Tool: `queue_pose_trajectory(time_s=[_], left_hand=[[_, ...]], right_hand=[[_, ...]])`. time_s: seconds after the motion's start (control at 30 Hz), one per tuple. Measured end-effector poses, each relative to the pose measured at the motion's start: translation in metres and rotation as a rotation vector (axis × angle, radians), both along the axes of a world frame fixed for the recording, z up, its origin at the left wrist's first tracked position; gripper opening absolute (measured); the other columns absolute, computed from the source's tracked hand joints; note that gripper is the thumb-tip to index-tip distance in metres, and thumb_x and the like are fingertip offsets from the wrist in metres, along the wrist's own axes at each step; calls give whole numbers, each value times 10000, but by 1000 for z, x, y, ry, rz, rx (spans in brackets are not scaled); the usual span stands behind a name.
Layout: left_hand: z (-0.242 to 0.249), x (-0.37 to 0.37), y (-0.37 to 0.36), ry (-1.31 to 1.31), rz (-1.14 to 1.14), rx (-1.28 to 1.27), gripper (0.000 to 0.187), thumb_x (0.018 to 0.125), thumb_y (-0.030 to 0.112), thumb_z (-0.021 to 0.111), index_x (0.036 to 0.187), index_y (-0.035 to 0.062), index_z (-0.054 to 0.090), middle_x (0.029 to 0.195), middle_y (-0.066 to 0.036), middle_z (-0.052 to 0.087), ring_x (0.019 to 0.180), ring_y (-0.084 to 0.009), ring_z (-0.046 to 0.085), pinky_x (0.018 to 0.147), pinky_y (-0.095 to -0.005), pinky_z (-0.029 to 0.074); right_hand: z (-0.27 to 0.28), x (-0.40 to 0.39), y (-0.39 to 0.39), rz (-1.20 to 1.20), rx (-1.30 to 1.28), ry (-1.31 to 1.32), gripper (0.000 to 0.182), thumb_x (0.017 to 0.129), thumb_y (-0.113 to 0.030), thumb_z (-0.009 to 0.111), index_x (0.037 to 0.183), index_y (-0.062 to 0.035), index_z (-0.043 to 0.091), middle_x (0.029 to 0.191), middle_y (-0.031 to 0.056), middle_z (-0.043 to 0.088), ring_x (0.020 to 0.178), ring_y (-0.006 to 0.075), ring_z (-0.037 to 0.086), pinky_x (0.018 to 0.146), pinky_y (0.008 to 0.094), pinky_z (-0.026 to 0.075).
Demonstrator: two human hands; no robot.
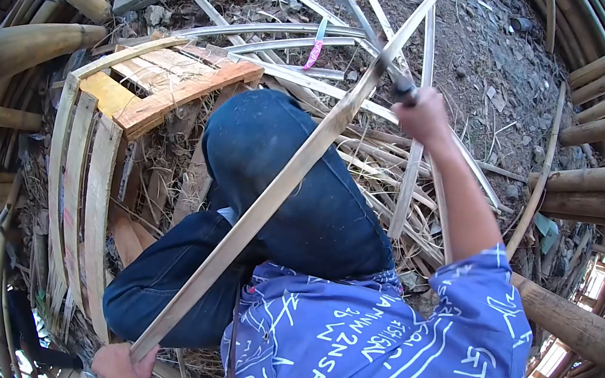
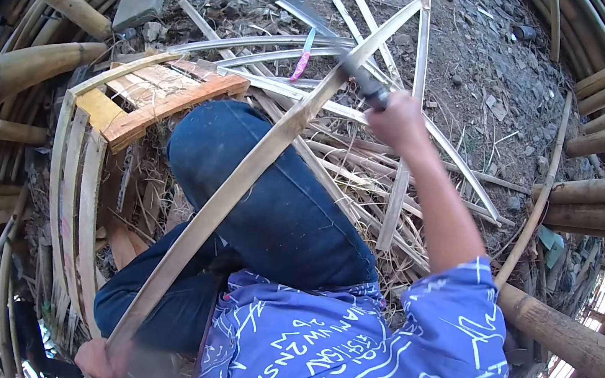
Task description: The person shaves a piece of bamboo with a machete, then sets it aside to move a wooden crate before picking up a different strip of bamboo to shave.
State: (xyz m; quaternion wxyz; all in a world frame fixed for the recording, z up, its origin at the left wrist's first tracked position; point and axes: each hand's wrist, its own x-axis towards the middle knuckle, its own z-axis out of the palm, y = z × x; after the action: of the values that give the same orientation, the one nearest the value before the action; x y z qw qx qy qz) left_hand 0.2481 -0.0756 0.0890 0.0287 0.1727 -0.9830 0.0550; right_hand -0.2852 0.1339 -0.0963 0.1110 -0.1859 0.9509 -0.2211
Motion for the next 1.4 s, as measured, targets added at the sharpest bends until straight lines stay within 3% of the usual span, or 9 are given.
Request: queue_pose_trajectory(time_s=[0.1,0.2,0.33,0.53,0.73,0.87,1.03,1.23,1.4], left_hand=[[25,6,12,-137,232,68,297,672,295,766,820,51,685,685,-164,614,599,-344,603,522,-423,478],[22,45,1,-421,218,-48,365,678,394,772,774,59,665,658,-132,606,583,-314,603,521,-408,481],[5,54,-2,-57,186,-22,486,736,553,718,754,72,650,618,-100,575,539,-310,572,511,-425,470],[2,64,-3,-94,91,-1,394,784,419,729,804,35,641,621,-137,555,503,-331,543,462,-421,433],[-35,75,9,106,29,34,452,732,395,757,699,16,512,540,-142,437,468,-353,467,456,-424,331],[13,6,34,-126,160,15,257,758,288,766,743,59,651,555,-115,527,489,-328,533,455,-427,432],[25,7,30,-130,118,-80,288,723,327,784,689,87,630,530,-101,496,470,-339,506,434,-455,394],[23,32,27,-400,248,-17,349,656,398,809,711,103,632,581,-109,531,499,-335,525,460,-463,407],[9,51,25,-225,211,-72,380,655,424,810,719,99,625,591,-105,549,502,-323,531,474,-440,427]], right_hand=[[-19,-61,46,-186,-73,-92,241,711,-207,647,689,33,644,592,157,626,558,243,642,533,370,493],[-21,-65,51,-262,-189,-176,210,720,-194,644,659,6,620,542,96,583,463,189,578,461,340,449],[-13,-32,43,-377,-492,-301,188,739,-167,629,611,-50,558,499,21,514,393,114,483,390,292,370],[33,23,20,-345,-856,-547,152,770,-109,598,656,-35,529,503,8,482,373,104,449,376,261,362],[74,87,13,93,-632,-389,160,721,-74,623,615,2,531,509,40,524,453,88,462,437,278,367],[97,107,-1,223,-449,-363,163,692,-95,631,616,25,552,517,89,527,492,101,481,486,297,402],[66,93,-12,336,-241,-201,135,670,-127,604,664,7,619,651,226,613,657,399,618,640,428,513],[55,61,-20,242,-77,-199,144,675,-132,612,666,11,630,685,227,624,662,394,626,650,428,517],[18,16,-8,39,-67,-137,178,692,-159,631,678,19,638,616,185,626,592,296,647,606,384,515]])
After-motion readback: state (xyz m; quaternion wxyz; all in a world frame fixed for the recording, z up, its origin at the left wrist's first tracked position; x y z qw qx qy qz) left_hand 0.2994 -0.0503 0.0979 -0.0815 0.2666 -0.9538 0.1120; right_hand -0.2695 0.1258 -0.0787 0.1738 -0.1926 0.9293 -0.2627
